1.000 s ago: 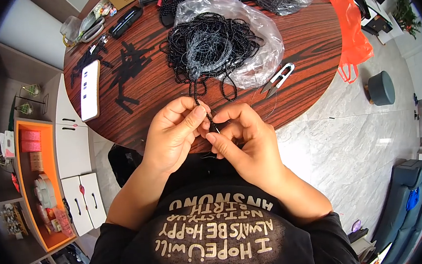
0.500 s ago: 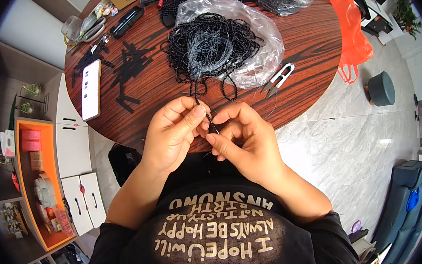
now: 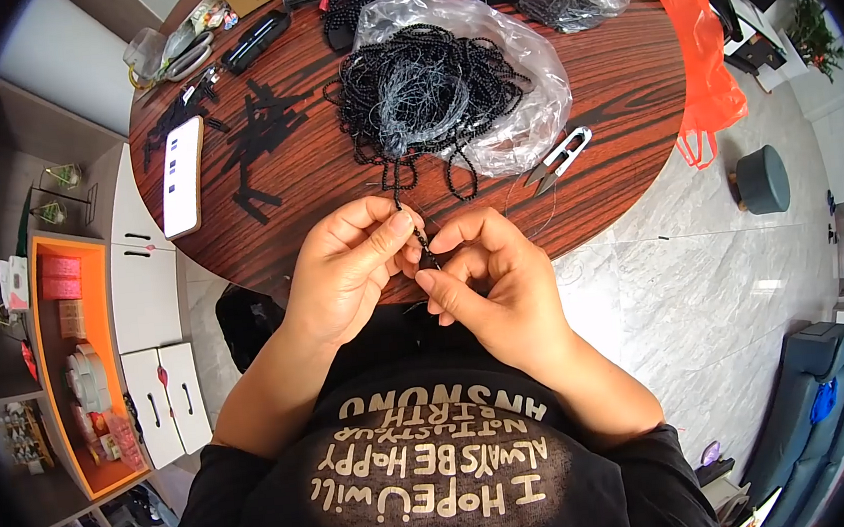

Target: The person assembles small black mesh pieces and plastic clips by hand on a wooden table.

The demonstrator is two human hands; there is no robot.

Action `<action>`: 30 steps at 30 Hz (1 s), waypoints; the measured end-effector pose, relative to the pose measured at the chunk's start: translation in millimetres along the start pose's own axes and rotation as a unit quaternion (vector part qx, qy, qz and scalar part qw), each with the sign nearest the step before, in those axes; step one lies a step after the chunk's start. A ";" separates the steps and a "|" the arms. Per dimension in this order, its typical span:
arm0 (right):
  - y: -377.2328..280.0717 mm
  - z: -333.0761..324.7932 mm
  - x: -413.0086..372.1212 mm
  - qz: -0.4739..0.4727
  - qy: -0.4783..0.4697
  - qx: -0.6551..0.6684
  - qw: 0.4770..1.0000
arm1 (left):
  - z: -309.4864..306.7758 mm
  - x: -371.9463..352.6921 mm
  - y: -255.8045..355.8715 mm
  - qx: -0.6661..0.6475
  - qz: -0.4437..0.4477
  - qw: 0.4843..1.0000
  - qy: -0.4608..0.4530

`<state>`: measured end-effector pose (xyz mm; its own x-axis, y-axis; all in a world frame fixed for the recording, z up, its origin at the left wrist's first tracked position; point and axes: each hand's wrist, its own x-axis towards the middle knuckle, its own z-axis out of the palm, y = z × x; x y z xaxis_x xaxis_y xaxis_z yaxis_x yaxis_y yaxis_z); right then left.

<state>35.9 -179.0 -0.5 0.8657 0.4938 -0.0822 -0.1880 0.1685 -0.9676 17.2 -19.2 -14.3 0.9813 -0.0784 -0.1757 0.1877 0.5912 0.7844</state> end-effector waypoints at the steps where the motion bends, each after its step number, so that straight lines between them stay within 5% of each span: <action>1: 0.2 -0.3 -0.3 0.000 0.000 0.000 1.000 | 0.1 -0.3 0.1 0.000 -0.001 1.000 0.000; 24: -2.9 3.1 -0.3 -0.003 0.001 -0.031 1.000 | -2.2 2.3 -4.8 0.075 0.066 0.995 0.024; 29: -5.9 -8.3 -0.2 0.051 -0.054 -0.137 0.988 | -4.8 5.3 -3.7 0.025 0.069 0.997 0.008; 30: -3.8 -9.5 5.3 -0.031 -0.029 -0.177 0.983 | -5.5 5.3 -4.3 0.041 0.069 0.997 0.006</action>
<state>45.7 -185.2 0.4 0.8406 0.5414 -0.0156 0.0473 -0.1021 -0.9936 21.3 -17.7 -21.9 0.9976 0.0098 -0.0690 0.0535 0.5273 0.8480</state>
